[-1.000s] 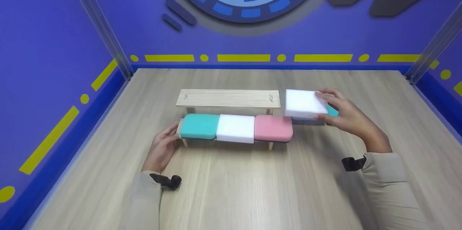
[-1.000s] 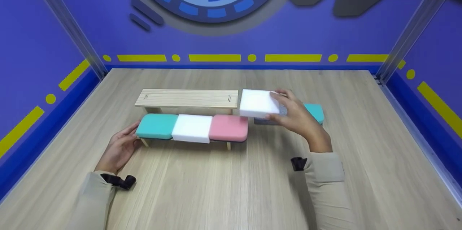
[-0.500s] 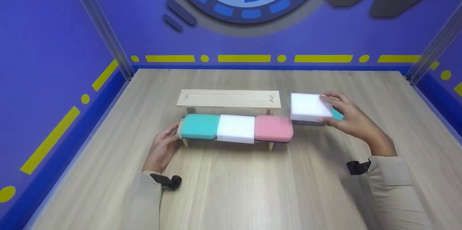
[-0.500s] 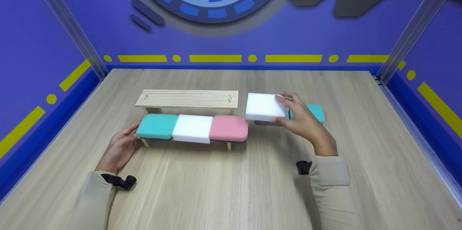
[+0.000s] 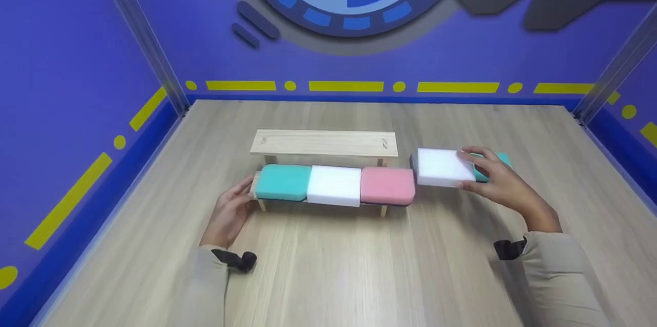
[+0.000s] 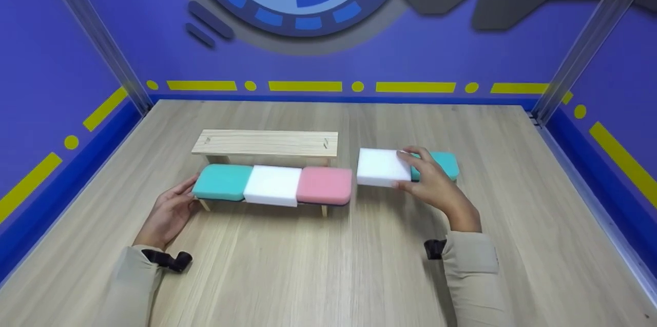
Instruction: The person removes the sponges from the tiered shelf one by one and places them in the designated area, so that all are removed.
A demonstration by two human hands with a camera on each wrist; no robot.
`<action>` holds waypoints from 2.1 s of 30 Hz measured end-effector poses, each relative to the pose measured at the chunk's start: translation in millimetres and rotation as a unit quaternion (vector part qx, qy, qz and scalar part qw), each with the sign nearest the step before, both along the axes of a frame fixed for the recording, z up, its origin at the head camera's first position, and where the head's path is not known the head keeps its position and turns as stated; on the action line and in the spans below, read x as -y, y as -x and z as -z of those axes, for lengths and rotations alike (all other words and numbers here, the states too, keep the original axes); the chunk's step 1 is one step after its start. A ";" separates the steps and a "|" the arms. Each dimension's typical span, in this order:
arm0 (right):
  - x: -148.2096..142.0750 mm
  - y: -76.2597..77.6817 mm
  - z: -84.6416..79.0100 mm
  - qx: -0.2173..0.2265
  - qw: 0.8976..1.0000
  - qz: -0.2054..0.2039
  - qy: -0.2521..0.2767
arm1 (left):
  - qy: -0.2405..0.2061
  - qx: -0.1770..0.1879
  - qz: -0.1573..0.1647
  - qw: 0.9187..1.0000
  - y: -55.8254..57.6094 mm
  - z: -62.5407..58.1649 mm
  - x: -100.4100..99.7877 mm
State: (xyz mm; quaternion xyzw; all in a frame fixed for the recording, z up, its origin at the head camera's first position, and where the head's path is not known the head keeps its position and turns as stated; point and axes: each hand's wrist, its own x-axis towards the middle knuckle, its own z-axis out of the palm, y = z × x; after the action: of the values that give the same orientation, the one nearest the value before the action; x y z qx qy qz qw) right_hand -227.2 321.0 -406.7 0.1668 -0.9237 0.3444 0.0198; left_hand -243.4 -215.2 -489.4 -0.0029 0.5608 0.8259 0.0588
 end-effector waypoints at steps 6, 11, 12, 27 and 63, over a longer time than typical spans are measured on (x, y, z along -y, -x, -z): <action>-2.4 1.0 5.5 0.037 0.999 0.004 0.000 | -0.004 -0.004 -0.001 1.000 1.6 -1.8 -0.8; -3.4 0.4 10.2 0.048 0.998 0.001 -0.035 | 0.002 -0.005 0.001 1.000 1.6 -2.5 -1.4; -3.3 -0.1 10.8 0.054 0.998 0.002 -0.041 | 0.003 -0.006 0.002 1.000 1.5 -2.6 -1.6; -7.3 -1.3 22.9 0.089 0.996 -0.012 -0.029 | -0.004 -0.003 0.011 1.000 6.1 -1.9 -2.2; -1.3 -7.6 36.0 0.114 0.991 0.017 -0.064 | 0.007 0.000 0.005 1.000 -1.7 0.5 1.4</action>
State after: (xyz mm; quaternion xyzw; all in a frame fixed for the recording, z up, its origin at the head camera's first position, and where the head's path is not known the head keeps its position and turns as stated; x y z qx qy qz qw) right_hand -219.6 322.3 -442.7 0.1119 -0.9428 0.3006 -0.0905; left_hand -241.7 -216.6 -489.9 -0.0007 0.5664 0.8216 0.0635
